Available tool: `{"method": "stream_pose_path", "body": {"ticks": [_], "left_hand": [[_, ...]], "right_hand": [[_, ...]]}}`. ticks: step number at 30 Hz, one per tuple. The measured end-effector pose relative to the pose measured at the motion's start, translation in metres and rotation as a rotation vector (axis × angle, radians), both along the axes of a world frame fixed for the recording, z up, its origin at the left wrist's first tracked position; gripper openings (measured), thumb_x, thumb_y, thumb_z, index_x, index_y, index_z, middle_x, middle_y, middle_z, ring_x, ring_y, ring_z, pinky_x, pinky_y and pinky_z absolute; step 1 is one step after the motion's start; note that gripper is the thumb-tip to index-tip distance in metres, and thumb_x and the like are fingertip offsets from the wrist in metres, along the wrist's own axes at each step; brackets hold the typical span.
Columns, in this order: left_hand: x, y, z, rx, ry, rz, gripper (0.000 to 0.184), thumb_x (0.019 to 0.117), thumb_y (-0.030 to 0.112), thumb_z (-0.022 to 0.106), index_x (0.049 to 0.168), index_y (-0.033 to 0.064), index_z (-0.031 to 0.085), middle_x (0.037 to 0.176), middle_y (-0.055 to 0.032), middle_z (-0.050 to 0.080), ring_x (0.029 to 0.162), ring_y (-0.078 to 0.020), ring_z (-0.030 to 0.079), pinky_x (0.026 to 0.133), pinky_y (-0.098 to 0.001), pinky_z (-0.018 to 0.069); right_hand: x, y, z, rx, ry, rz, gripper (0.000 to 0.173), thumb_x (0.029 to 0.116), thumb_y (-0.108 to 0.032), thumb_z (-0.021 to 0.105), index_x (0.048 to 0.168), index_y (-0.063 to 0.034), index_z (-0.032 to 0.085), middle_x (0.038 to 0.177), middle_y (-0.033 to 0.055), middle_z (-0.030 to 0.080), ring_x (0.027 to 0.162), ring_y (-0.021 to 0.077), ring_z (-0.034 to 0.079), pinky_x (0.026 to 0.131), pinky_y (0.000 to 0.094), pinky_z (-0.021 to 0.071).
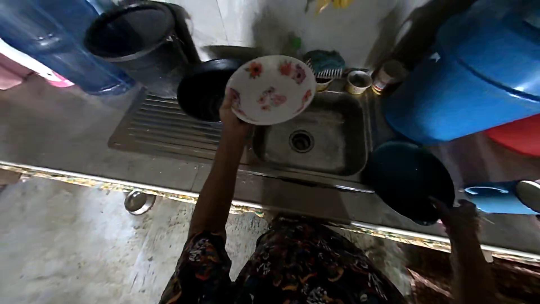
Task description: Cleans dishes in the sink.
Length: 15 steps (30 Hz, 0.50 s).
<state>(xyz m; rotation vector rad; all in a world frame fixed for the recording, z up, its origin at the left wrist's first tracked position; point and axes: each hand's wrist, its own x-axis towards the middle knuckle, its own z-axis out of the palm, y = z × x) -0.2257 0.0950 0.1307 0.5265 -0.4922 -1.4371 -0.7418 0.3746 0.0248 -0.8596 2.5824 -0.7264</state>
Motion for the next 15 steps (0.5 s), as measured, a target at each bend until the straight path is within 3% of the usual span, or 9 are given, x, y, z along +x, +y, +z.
{"method": "stream_pose_path", "body": {"ticks": [2, 3, 4, 6, 8, 11, 12, 15], "left_hand": [[0.022, -0.010, 0.007, -0.046, -0.066, 0.038, 0.040, 0.1124, 0.035, 0.024, 0.124, 0.0121, 0.055, 0.106, -0.0081, 0.070, 0.101, -0.0232, 0.069, 0.089, -0.0492, 0.0589], [0.033, -0.013, 0.011, -0.042, -0.093, 0.069, 0.040, 0.1121, 0.036, 0.024, 0.125, 0.0131, 0.054, 0.107, -0.0086, 0.069, 0.101, -0.0240, 0.069, 0.088, -0.0508, 0.0589], [0.044, -0.018, 0.012, -0.032, -0.115, 0.093, 0.040, 0.1118, 0.036, 0.025, 0.128, 0.0136, 0.053, 0.110, -0.0098, 0.069, 0.104, -0.0255, 0.069, 0.088, -0.0527, 0.0586], [0.066, -0.030, 0.014, 0.027, -0.155, 0.161, 0.036, 0.1111, 0.035, 0.030, 0.133, 0.0148, 0.050, 0.116, -0.0115, 0.067, 0.107, -0.0275, 0.068, 0.088, -0.0550, 0.0580], [0.083, -0.041, 0.015, 0.110, -0.262, 0.265, 0.036, 0.1091, 0.029, 0.038, 0.140, 0.0133, 0.047, 0.120, -0.0135, 0.066, 0.106, -0.0279, 0.068, 0.086, -0.0534, 0.0590], [0.103, -0.052, 0.014, 0.196, -0.594, 0.401, 0.051, 0.1018, 0.014, 0.044, 0.152, 0.0111, 0.036, 0.131, -0.0134, 0.060, 0.109, -0.0217, 0.065, 0.086, -0.0426, 0.0581], [0.109, -0.056, 0.014, 0.232, -0.715, 0.421, 0.058, 0.0998, 0.013, 0.046, 0.157, 0.0117, 0.033, 0.138, -0.0148, 0.057, 0.115, -0.0224, 0.062, 0.090, -0.0427, 0.0565], [0.119, -0.069, 0.014, 0.270, -0.996, 0.456, 0.058, 0.1029, 0.012, 0.045, 0.159, 0.0114, 0.030, 0.144, -0.0194, 0.051, 0.117, -0.0270, 0.059, 0.092, -0.0448, 0.0527]], "right_hand": [[0.009, -0.003, 0.001, -0.083, -0.179, -0.068, 0.053, 0.0989, -0.028, 0.068, 0.136, 0.0072, 0.054, 0.125, 0.0298, 0.060, 0.106, 0.0360, 0.062, 0.091, 0.0555, 0.0519], [0.015, -0.006, 0.002, -0.142, -0.288, -0.083, 0.046, 0.1010, -0.027, 0.064, 0.135, 0.0023, 0.054, 0.117, 0.0198, 0.062, 0.092, 0.0222, 0.062, 0.081, 0.0444, 0.0543], [0.022, -0.010, 0.006, -0.202, -0.397, -0.084, 0.044, 0.1027, -0.025, 0.060, 0.139, -0.0010, 0.050, 0.116, 0.0147, 0.060, 0.088, 0.0157, 0.061, 0.077, 0.0388, 0.0553], [0.039, -0.022, 0.017, -0.287, -0.551, -0.071, 0.048, 0.1049, -0.020, 0.055, 0.148, -0.0067, 0.039, 0.121, 0.0137, 0.058, 0.091, 0.0161, 0.064, 0.074, 0.0378, 0.0591], [0.057, -0.040, 0.028, -0.330, -0.607, -0.059, 0.049, 0.1049, -0.018, 0.055, 0.150, -0.0089, 0.037, 0.120, 0.0142, 0.059, 0.088, 0.0187, 0.067, 0.069, 0.0385, 0.0608], [0.079, -0.072, 0.049, -0.390, -0.637, 0.003, 0.047, 0.1035, -0.017, 0.057, 0.147, -0.0091, 0.041, 0.113, 0.0081, 0.060, 0.083, 0.0137, 0.066, 0.065, 0.0330, 0.0595], [0.087, -0.083, 0.057, -0.410, -0.650, 0.040, 0.047, 0.1030, -0.016, 0.057, 0.146, -0.0086, 0.041, 0.112, 0.0074, 0.061, 0.084, 0.0136, 0.067, 0.065, 0.0332, 0.0602], [0.114, -0.116, 0.080, -0.396, -0.656, 0.111, 0.049, 0.1032, -0.015, 0.057, 0.148, -0.0097, 0.039, 0.114, 0.0100, 0.060, 0.085, 0.0156, 0.066, 0.066, 0.0339, 0.0597]]}}
